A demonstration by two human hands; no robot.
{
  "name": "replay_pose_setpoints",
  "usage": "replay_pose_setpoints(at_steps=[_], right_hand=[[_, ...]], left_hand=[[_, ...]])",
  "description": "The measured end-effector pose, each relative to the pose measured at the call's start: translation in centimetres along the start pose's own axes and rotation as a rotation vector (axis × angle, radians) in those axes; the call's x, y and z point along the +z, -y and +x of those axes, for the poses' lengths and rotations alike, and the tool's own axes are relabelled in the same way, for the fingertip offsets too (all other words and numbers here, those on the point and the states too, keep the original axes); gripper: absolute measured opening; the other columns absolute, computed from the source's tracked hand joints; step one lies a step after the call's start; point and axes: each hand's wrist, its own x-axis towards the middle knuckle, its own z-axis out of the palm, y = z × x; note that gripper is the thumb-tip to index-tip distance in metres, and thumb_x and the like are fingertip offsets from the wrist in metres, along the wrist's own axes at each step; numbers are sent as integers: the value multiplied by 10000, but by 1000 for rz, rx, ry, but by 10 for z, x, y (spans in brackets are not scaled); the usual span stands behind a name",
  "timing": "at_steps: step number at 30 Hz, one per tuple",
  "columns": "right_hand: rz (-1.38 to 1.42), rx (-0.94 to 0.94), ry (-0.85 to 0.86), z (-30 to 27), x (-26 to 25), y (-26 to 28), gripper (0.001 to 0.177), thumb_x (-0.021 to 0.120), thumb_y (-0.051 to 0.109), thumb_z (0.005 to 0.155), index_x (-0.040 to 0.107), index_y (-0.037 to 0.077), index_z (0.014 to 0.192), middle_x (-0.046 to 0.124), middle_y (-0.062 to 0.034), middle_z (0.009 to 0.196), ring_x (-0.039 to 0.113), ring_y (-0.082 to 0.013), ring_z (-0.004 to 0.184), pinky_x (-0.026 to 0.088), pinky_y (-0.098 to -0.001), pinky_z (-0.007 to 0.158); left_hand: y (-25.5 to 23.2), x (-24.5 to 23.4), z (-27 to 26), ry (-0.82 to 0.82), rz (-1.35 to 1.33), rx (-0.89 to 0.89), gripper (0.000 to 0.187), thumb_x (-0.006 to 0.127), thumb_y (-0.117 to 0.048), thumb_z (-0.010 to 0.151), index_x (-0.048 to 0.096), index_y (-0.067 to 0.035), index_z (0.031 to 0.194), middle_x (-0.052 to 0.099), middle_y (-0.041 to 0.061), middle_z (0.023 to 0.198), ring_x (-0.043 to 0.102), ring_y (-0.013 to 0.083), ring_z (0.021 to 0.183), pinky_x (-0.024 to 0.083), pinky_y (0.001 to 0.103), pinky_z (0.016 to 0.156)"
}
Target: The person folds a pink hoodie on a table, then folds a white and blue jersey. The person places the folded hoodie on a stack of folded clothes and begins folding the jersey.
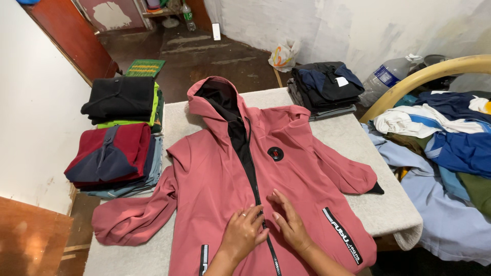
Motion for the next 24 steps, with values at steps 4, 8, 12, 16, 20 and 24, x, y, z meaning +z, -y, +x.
replay_pose_setpoints(at_steps=[4, 8, 12, 16, 20, 24], right_hand=[[16, -18, 4, 1, 1, -3, 653, 585, 63, 963, 334, 56, 1565, 558, -181, 1461, 528, -272, 1401, 398, -389, 1169], [-37, -64, 12, 3, -1, -11, 696, 584, -34, 915, 328, 42, 1558, 561, -183, 1456, 529, -267, 1402, 402, -383, 1163], [-55, -91, 22, 4, 2, -14, 797, 512, -116, 765, 334, 6, 1532, 536, -192, 1488, 504, -297, 1446, 388, -394, 1203], [-562, -216, 61, 3, 6, -2, 901, 637, 33, 726, 282, 6, 1554, 442, -212, 1558, 353, -331, 1495, 279, -444, 1218], [-823, -174, 235, 10, 13, 15, 1042, 717, 260, 735, 155, -30, 1563, 195, -253, 1633, 83, -387, 1545, 60, -526, 1219], [-849, -125, 266, 10, 18, 24, 1147, 737, 527, 816, 90, -56, 1563, 66, -287, 1626, 14, -399, 1530, 11, -563, 1188]], left_hand=[[1, 8, -6, -90, 113, 152, 278, 731, -171, 856, 697, 28, 1047, 679, 161, 1232, 667, 332, 1156, 519, 419, 993], [2, 5, -8, -90, 174, 199, 230, 707, -135, 864, 701, 34, 1020, 696, 140, 1139, 685, 311, 1123, 556, 396, 938], [-4, -4, 4, -60, 95, 90, 208, 717, -102, 839, 726, 20, 1008, 717, 109, 1132, 692, 269, 981, 561, 383, 818], [-8, -21, 14, -5, -165, -123, 67, 748, -99, 817, 747, -57, 870, 728, 26, 1071, 677, 275, 924, 552, 408, 761], [-6, -27, 30, 8, -231, -312, 41, 766, -111, 809, 763, -76, 830, 705, 29, 994, 652, 283, 928, 533, 435, 789], [9, -21, 53, 9, -198, -309, 31, 759, -113, 786, 773, -86, 788, 694, 43, 916, 647, 280, 946, 499, 462, 825]])
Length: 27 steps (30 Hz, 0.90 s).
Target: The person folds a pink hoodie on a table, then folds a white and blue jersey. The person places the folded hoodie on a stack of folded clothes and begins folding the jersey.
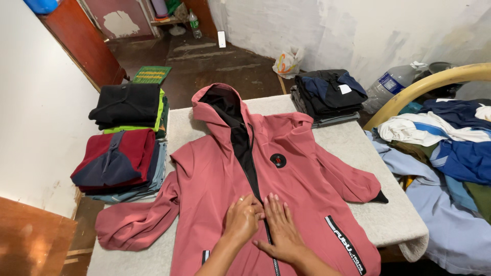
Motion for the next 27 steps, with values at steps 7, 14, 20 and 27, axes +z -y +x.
replay_pose_setpoints(at_steps=[7, 14, 20, 27], right_hand=[[-379, -284, -96, -6, 5, 1, 1024, 601, 649, 916, 215, -31, 1577, 149, -264, 1644, 62, -403, 1531, 22, -619, 1158], [-302, -348, 90, -14, 8, -7, 891, 516, 664, 1007, 355, -7, 1571, 228, -200, 1697, 140, -347, 1596, 26, -634, 1222], [-367, -439, 80, -11, 18, -16, 902, 515, 670, 1000, 322, 21, 1596, 213, -214, 1674, 133, -365, 1561, 32, -673, 1161], [-582, -417, 40, -3, 41, -31, 760, 538, 293, 864, 343, 175, 1589, 216, -201, 1661, 136, -425, 1516, 62, -766, 1074]], left_hand=[[22, -8, 36, 103, 90, -142, 56, 746, -137, 799, 774, -104, 765, 720, 65, 915, 648, 300, 973, 506, 472, 841], [28, -22, 58, -19, 26, -132, 75, 732, -88, 773, 773, -100, 711, 732, 92, 891, 672, 342, 917, 532, 484, 808], [66, -40, 122, -104, 76, -301, 62, 734, -124, 845, 783, -88, 836, 754, 110, 970, 694, 315, 967, 555, 459, 839], [91, -2, 184, -31, -114, -421, 628, 910, -381, 759, 658, -43, 1225, 704, 189, 1181, 684, 317, 1121, 539, 442, 941]])
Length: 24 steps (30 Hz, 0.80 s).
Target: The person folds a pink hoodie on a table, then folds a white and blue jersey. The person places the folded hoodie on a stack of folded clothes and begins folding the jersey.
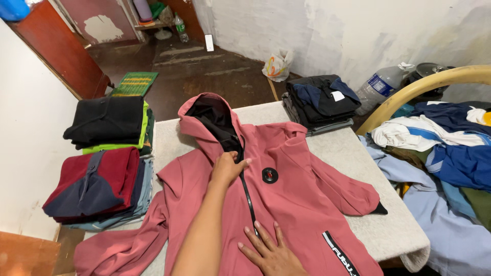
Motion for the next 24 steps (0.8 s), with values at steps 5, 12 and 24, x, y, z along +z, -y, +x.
replay_pose_setpoints(at_steps=[5, 12, 24], right_hand=[[-48, 10, -179, -2, 21, -1, 661, 501, 346, 956, 373, 221, 1592, 244, -185, 1664, 213, -429, 1515, 132, -758, 1093], [-3, 45, -248, 0, 33, 0, 577, 507, 443, 1001, 437, 260, 1544, 308, -152, 1647, 259, -392, 1515, 154, -763, 1091], [-59, 235, -235, 16, 12, -2, 654, 562, 348, 915, 473, 161, 1535, 395, -208, 1595, 333, -283, 1494, 288, -554, 1109]], left_hand=[[-1, 19, 18, 110, 155, -188, 421, 875, -368, 751, 765, -58, 1015, 745, 170, 1089, 688, 334, 1048, 542, 473, 894], [-14, -20, 96, 88, -256, -338, 302, 797, -164, 836, 753, 41, 1053, 810, 161, 918, 772, 246, 723, 615, 372, 657], [21, -1, 8, 389, 233, 134, 307, 846, -234, 816, 777, -72, 1067, 748, 181, 975, 758, 324, 902, 575, 426, 855]])
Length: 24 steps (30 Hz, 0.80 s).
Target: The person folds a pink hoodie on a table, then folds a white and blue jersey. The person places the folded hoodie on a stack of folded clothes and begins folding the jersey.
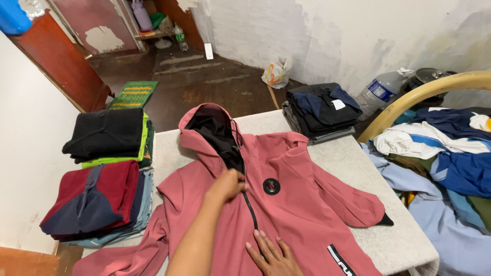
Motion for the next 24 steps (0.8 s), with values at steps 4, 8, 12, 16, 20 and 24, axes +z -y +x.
replay_pose_setpoints(at_steps=[4, 8, 12, 16, 20, 24], right_hand=[[483, 265, 408, 37, -25, -18, 795, 660, 492, 905, 405, 126, 1563, 328, -138, 1662, 337, -268, 1421, 249, -522, 1134], [331, 143, 208, 95, -18, -33, 792, 666, 513, 907, 425, 53, 1504, 334, -159, 1619, 235, -304, 1503, 131, -620, 1171], [310, 67, 382, 106, -8, -38, 880, 623, 555, 915, 313, 32, 1552, 227, -160, 1651, 143, -291, 1532, 18, -641, 1167], [257, 9, 253, 96, 2, -41, 889, 573, 598, 951, 301, 19, 1569, 239, -174, 1654, 139, -307, 1544, 13, -602, 1191], [265, -9, 261, 89, 8, -40, 921, 549, 622, 946, 288, -2, 1572, 226, -190, 1655, 125, -318, 1546, 9, -596, 1193], [210, -41, 153, 92, 10, -42, 925, 532, 646, 957, 299, -5, 1571, 233, -186, 1662, 136, -320, 1553, 21, -587, 1197]], left_hand=[[3, 14, -16, -250, 82, 185, 341, 889, -149, 661, 788, -50, 971, 716, 183, 1049, 678, 417, 966, 535, 498, 768], [9, 10, -15, -160, 16, 9, 221, 859, -108, 685, 775, -54, 882, 736, 151, 948, 713, 353, 907, 560, 453, 809], [16, 9, -15, -133, -51, -20, 99, 782, -92, 757, 772, -65, 851, 765, 153, 851, 760, 318, 843, 592, 412, 815], [19, 13, -4, -152, 87, 2, 73, 765, -119, 795, 787, -53, 817, 735, 212, 860, 727, 368, 858, 571, 460, 804], [22, 0, 21, -314, 203, 76, 40, 729, -83, 792, 766, -68, 793, 731, 203, 872, 720, 390, 861, 569, 499, 772], [20, -30, 46, -468, 170, 76, 51, 698, -66, 809, 738, -63, 776, 726, 167, 871, 718, 370, 868, 570, 498, 757]])
